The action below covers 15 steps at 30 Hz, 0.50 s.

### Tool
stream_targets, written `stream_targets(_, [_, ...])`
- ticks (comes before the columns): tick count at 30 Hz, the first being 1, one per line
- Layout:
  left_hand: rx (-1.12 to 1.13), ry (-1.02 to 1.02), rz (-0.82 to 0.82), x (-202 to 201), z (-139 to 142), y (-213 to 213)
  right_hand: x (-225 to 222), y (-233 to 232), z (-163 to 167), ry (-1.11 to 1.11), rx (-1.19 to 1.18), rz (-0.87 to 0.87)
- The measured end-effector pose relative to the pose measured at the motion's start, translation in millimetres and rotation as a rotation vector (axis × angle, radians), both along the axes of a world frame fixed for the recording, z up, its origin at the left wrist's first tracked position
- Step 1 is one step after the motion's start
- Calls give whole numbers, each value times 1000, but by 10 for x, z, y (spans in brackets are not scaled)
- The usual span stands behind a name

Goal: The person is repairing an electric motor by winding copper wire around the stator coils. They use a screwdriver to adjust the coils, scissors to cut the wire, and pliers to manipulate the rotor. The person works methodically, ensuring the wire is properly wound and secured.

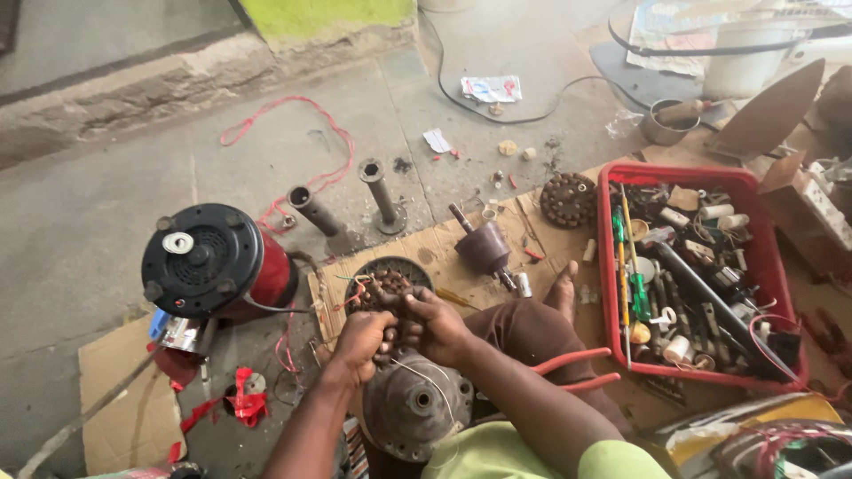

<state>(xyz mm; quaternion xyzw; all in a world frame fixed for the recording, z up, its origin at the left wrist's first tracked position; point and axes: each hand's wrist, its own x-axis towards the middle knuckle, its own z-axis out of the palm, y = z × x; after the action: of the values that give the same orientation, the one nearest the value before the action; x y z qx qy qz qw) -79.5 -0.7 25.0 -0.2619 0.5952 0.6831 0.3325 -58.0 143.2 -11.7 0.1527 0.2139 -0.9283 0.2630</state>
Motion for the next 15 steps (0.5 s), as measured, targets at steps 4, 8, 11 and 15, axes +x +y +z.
stream_targets(4, [383,-185,217,-97,-9,-33,-38,15,24,-85,-73,-26])
stream_targets(8, [580,-245,459,-116,-35,78,-16,-6,41,-105,82,-23])
stream_targets(11, [552,-230,541,-126,-16,151,9,-41,57,-89,217,-11])
stream_targets(15, [629,-266,572,-140,53,174,33,-50,55,-77,288,-2])
